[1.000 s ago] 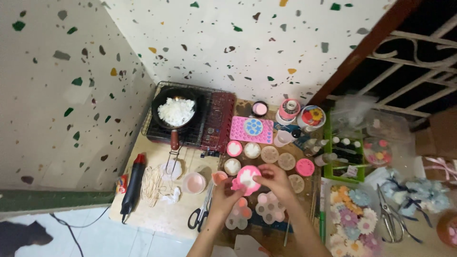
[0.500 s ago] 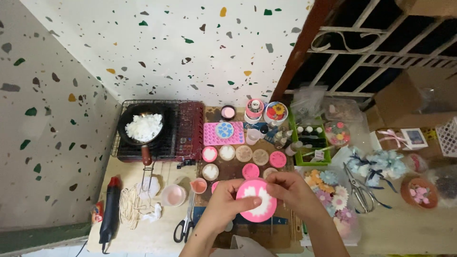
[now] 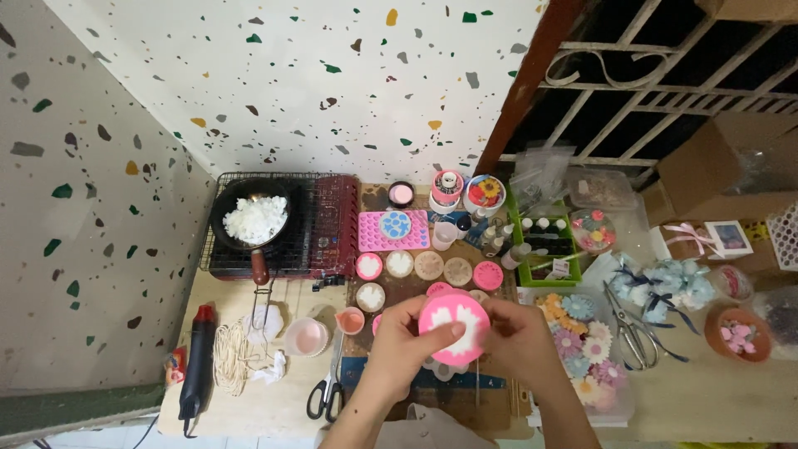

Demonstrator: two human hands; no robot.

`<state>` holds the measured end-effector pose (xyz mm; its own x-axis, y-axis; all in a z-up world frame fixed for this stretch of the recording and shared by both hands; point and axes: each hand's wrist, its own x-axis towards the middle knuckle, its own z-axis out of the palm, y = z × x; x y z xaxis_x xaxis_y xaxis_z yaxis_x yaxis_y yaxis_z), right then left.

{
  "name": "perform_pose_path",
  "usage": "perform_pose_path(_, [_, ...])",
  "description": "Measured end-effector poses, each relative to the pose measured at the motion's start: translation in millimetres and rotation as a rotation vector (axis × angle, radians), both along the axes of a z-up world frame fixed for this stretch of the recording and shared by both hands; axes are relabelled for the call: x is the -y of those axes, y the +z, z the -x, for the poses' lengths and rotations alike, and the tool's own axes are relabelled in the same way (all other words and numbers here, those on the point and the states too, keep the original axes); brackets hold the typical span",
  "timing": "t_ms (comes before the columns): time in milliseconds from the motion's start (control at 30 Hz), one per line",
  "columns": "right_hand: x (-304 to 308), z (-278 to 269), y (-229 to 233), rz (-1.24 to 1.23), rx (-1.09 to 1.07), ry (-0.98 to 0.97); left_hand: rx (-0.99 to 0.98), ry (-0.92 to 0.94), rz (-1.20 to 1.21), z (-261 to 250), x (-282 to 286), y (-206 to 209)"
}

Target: The recorder is making decorative flower-shaped candles by melting wax and using various silicone molds.

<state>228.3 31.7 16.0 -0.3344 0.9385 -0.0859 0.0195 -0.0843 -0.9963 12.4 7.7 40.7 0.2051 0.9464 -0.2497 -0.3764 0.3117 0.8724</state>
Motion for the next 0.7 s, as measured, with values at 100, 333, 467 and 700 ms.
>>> perform_pose_path(100, [3.3,-3.3,-7.2,0.097,0.077,-0.021,-0.006,0.031,-0.03,0.9,1.1,-7.5])
perform_pose_path(333, [7.0,-16.2,-15.6,0.141,-0.123,0.056,0.251,-0.073,0.077,4.3,0.6,12.5])
perform_pose_path(467, [5.6,-23.3,-36.2,0.17,-0.181,0.084,0.323,-0.097,0.167,2.0,0.2,17.7])
perform_pose_path(700, [9.1,-6.9,-31.5,0.083,-0.049,-0.046,0.129,0.167,0.07,-13.6,-0.8,-5.8])
